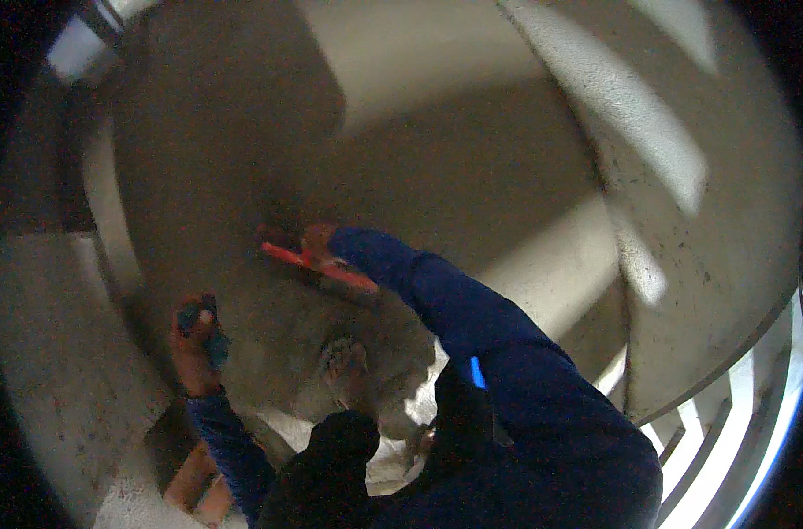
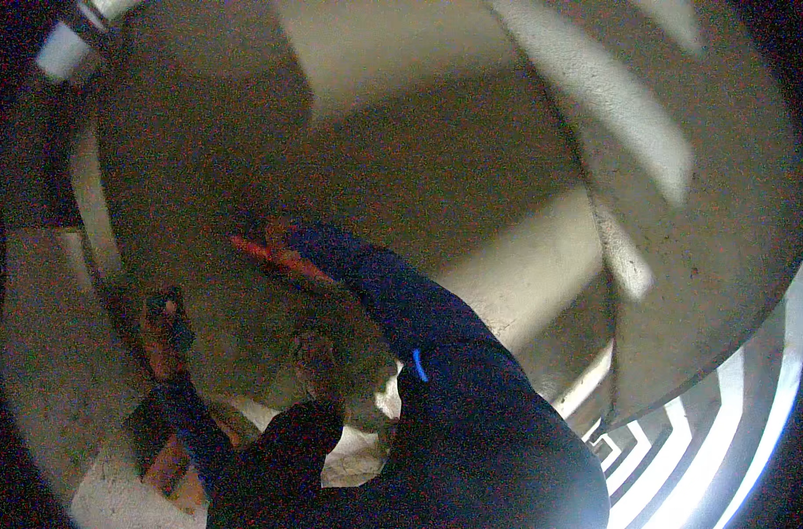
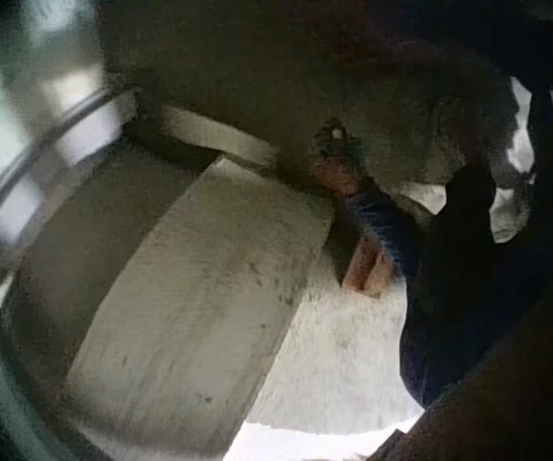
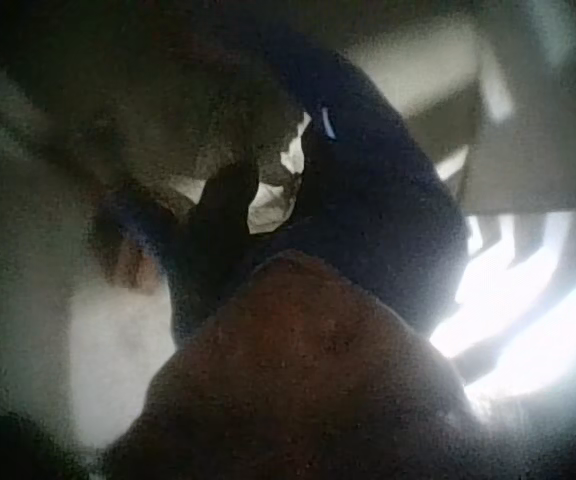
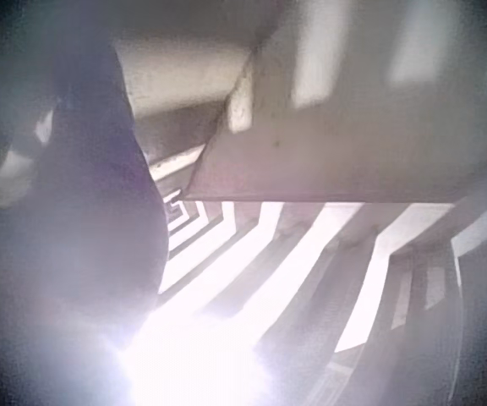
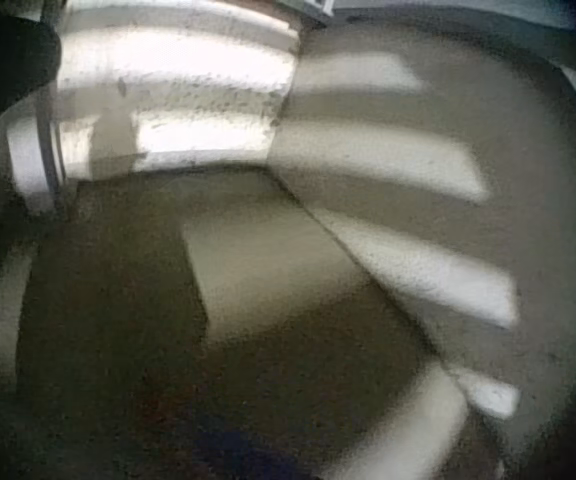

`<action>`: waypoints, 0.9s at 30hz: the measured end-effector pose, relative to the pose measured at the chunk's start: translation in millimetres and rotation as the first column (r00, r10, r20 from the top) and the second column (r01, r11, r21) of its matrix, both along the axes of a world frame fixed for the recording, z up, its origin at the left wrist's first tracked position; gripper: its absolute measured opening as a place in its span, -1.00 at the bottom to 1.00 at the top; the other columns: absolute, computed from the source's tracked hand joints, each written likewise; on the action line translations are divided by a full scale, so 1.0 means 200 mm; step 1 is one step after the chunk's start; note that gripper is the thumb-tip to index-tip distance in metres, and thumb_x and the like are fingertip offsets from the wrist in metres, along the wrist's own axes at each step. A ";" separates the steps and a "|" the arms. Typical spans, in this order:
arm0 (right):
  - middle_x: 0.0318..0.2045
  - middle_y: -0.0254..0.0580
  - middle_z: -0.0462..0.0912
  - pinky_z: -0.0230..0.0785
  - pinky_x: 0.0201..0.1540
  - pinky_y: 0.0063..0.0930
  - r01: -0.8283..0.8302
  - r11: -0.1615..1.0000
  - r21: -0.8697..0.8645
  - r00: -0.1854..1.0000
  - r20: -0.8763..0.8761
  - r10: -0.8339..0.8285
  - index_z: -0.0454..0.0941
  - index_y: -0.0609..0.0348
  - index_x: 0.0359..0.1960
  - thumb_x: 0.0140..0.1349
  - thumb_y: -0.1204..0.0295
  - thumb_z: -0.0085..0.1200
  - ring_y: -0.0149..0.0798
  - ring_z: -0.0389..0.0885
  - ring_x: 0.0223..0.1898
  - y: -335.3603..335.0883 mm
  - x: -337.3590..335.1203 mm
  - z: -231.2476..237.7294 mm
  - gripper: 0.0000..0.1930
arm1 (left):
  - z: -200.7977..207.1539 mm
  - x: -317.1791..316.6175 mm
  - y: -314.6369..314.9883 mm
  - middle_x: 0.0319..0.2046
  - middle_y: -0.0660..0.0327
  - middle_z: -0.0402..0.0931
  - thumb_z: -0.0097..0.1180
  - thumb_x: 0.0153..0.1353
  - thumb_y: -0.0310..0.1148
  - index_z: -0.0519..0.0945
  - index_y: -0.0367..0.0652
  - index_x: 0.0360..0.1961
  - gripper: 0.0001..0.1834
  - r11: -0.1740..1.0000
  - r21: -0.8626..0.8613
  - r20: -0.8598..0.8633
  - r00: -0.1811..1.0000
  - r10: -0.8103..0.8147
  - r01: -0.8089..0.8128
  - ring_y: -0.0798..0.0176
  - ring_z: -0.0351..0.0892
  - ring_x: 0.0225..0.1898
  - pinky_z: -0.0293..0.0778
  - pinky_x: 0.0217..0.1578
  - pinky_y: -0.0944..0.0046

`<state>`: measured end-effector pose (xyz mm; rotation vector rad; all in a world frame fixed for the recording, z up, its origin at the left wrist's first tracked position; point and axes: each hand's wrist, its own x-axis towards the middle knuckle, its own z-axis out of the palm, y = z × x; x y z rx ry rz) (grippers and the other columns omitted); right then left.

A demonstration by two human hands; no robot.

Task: The person smooths a freshly poured concrete floor using a wooden float and a red-handled trowel. They repeatedly rub the surface in circular and sweeping motions to level and finish the wet concrete.

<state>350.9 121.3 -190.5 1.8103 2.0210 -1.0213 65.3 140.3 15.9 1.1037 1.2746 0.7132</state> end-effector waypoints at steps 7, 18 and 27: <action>0.01 -0.06 0.59 0.47 -0.05 -0.05 0.293 0.947 0.130 0.908 0.274 -0.319 0.62 -0.04 -0.05 0.19 0.10 0.04 -0.01 0.58 0.00 -0.13 1.00 0.34 -0.63 | 0.01 -0.03 0.02 -0.14 0.26 0.57 0.22 0.11 -0.38 0.57 -0.14 -0.06 -0.67 0.998 -0.035 0.016 0.999 -0.044 0.045 0.35 0.47 -0.15 0.35 -0.12 0.37; -0.21 -0.14 0.70 0.52 -0.14 -0.07 0.383 0.891 0.242 0.923 -0.081 -0.375 0.64 -0.09 -0.12 0.12 0.20 0.10 0.02 0.67 -0.18 0.01 0.98 0.33 -0.70 | 0.03 -0.08 0.07 -0.21 0.28 0.55 0.21 0.16 -0.32 0.57 -0.12 -0.06 -0.69 0.998 -0.065 -0.296 0.955 -0.007 -0.013 0.38 0.47 -0.24 0.39 -0.24 0.36; -0.10 0.02 0.65 0.45 -0.01 -0.16 0.651 0.758 0.036 0.746 0.155 -0.648 0.61 0.01 -0.05 0.15 0.10 0.13 0.02 0.62 -0.05 -0.96 0.96 0.17 -0.60 | -0.03 -0.01 0.04 -0.27 0.31 0.52 0.24 0.13 -0.27 0.57 -0.11 -0.08 -0.67 0.997 -0.068 -0.114 0.992 -0.053 0.046 0.42 0.43 -0.35 0.36 -0.34 0.41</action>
